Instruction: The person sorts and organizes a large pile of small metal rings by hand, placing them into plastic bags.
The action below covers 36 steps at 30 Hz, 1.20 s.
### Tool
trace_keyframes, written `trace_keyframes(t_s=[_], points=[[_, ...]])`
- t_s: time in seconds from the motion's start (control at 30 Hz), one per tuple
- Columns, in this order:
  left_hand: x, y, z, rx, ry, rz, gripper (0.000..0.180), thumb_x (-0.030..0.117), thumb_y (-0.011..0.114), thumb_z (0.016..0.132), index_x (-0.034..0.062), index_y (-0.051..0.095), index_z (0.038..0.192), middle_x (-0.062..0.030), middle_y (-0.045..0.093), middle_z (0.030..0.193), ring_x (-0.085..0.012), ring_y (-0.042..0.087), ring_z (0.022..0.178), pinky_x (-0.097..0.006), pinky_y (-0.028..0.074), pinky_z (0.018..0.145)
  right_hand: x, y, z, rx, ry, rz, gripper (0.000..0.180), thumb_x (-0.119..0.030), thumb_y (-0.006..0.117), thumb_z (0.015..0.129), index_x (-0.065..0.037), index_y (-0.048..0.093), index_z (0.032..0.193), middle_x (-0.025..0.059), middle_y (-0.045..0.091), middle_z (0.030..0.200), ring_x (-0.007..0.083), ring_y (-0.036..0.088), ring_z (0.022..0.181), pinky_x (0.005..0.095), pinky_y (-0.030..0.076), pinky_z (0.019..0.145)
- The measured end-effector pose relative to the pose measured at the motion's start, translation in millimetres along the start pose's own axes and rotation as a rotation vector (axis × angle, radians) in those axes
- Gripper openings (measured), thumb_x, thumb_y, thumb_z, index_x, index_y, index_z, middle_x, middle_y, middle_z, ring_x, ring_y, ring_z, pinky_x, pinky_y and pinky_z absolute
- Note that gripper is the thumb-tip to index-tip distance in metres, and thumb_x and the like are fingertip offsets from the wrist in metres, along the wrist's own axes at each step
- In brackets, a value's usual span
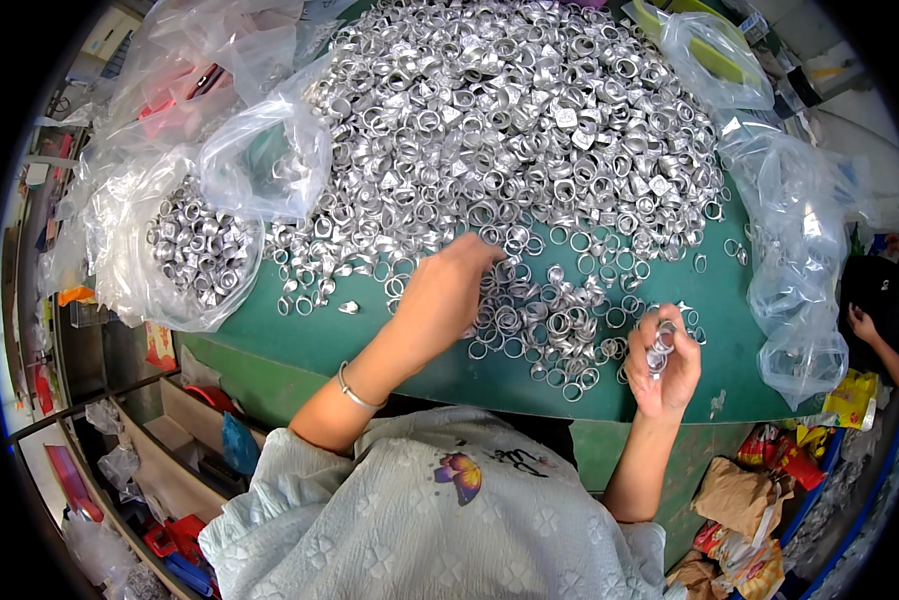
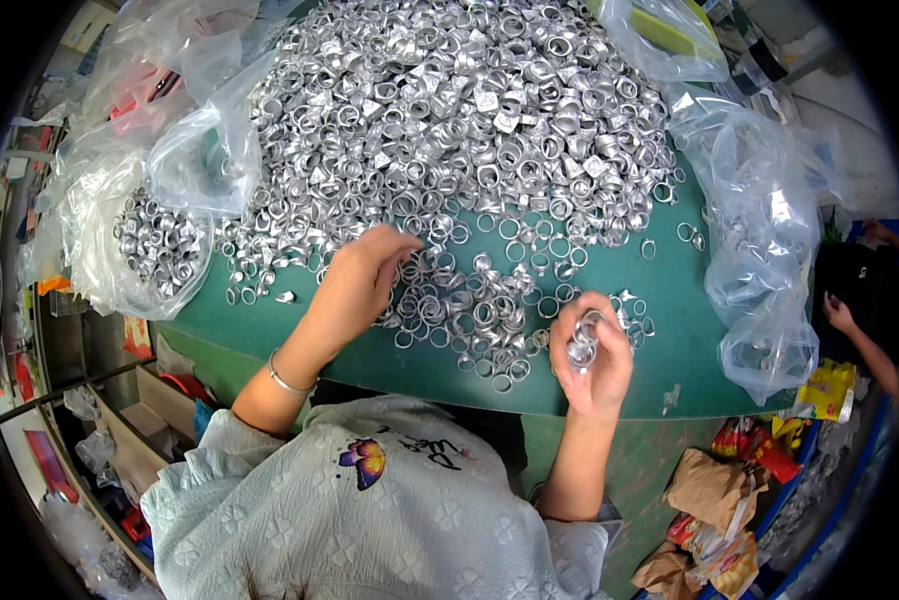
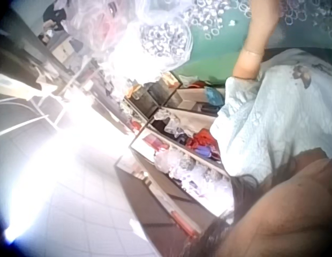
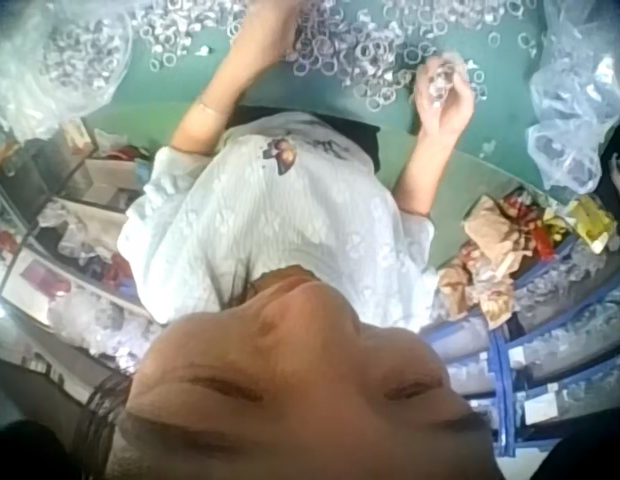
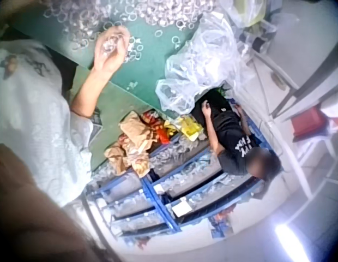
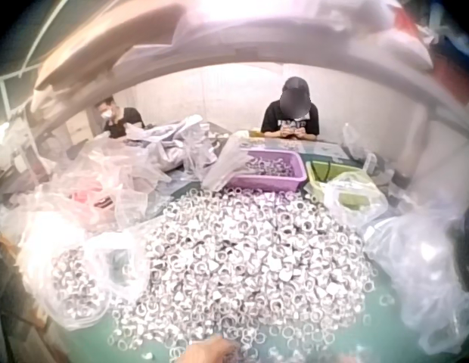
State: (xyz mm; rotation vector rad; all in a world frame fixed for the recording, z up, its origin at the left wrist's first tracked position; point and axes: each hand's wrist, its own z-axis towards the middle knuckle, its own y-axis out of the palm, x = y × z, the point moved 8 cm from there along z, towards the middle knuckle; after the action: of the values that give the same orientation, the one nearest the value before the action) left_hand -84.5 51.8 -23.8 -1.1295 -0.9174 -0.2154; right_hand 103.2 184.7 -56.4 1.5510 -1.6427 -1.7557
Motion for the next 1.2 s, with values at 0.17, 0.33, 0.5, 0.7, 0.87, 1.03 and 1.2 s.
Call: trace_keyframes(t_s=[0.17, 0.33, 0.5, 0.7, 0.87, 1.03, 1.2], points=[[8.3, 7.2, 30.2, 0.088, 0.081, 0.118, 0.012, 0.003, 0.056, 0.078, 0.0013, 0.059, 0.089, -0.0128, 0.052, 0.072, -0.0309, 0.054, 0.066, -0.037, 0.042, 0.056, 8.3, 6.0, 26.9, 0.039, 0.061, -0.368, 0.018, -0.013, 0.051, 0.087, 0.003, 0.057, 0.094, 0.0077, 0.052, 0.072, 0.0097, 0.043, 0.046, 0.0188, 0.029, 0.035], [-11.9, 13.2, 37.8, 0.114, 0.074, -0.034, 0.010, 0.009, 0.058, 0.079, 0.0024, 0.059, 0.086, -0.0113, 0.054, 0.074, -0.0302, 0.055, 0.064, -0.035, 0.043, 0.055, 11.5, 44.1, 56.6, 0.099, -0.004, -1.146, 0.012, -0.009, 0.057, 0.083, 0.001, 0.064, 0.086, 0.0000, 0.052, 0.064, 0.0037, 0.043, 0.051, 0.0185, 0.031, 0.042], [-35.2, 35.7, 4.6, -0.223, -0.576, -1.291, 0.015, 0.015, 0.049, 0.090, 0.0016, 0.055, 0.089, -0.0020, 0.054, 0.075, -0.0010, 0.031, 0.051, -0.015, 0.025, 0.041, 21.2, 70.4, 69.5, -0.038, -0.296, -1.763, 0.015, -0.009, 0.067, 0.070, -0.006, 0.065, 0.084, 0.0090, 0.057, 0.072, 0.0238, 0.052, 0.053, 0.0318, 0.040, 0.050], [-30.8, 46.0, -20.3, -0.312, -0.733, -1.610, 0.014, 0.015, 0.048, 0.090, 0.0012, 0.053, 0.089, -0.0027, 0.051, 0.077, -0.0012, 0.030, 0.050, -0.014, 0.026, 0.041, 45.2, 76.1, 76.4, -0.131, -0.413, -2.122, 0.008, -0.011, 0.065, 0.070, -0.008, 0.063, 0.077, 0.0077, 0.055, 0.071, 0.0281, 0.057, 0.062, 0.0384, 0.044, 0.052], [-30.7, 51.7, -31.7, -0.367, -0.765, -1.788, 0.015, 0.010, 0.046, 0.090, -0.0024, 0.052, 0.093, -0.0038, 0.050, 0.076, -0.0014, 0.028, 0.048, -0.014, 0.026, 0.041, 24.2, 72.7, 64.2, -0.051, -0.359, -2.133, 0.004, -0.009, 0.063, 0.072, -0.007, 0.061, 0.074, 0.0074, 0.054, 0.069, 0.0285, 0.056, 0.061, 0.0378, 0.042, 0.051], [-25.9, 46.0, -35.4, -0.333, -0.758, -1.627, 0.020, 0.011, 0.047, 0.090, -0.0045, 0.054, 0.101, -0.0038, 0.052, 0.073, -0.0012, 0.027, 0.047, -0.014, 0.025, 0.040, 20.2, 64.2, 55.2, -0.097, -0.293, -1.588, 0.011, -0.005, 0.059, 0.078, -0.001, 0.063, 0.088, 0.0078, 0.057, 0.065, 0.0143, 0.049, 0.050, 0.0265, 0.037, 0.047], [-14.8, 45.8, -38.3, -0.328, -0.792, -1.636, 0.021, 0.012, 0.049, 0.089, -0.0046, 0.056, 0.100, -0.0033, 0.053, 0.072, -0.0012, 0.028, 0.046, -0.015, 0.025, 0.039, 58.3, 61.7, 33.0, -0.062, 0.184, -0.795, 0.021, -0.012, 0.048, 0.089, 0.002, 0.058, 0.101, 0.0013, 0.051, 0.061, 0.0071, 0.048, 0.051, 0.0173, 0.030, 0.040]])
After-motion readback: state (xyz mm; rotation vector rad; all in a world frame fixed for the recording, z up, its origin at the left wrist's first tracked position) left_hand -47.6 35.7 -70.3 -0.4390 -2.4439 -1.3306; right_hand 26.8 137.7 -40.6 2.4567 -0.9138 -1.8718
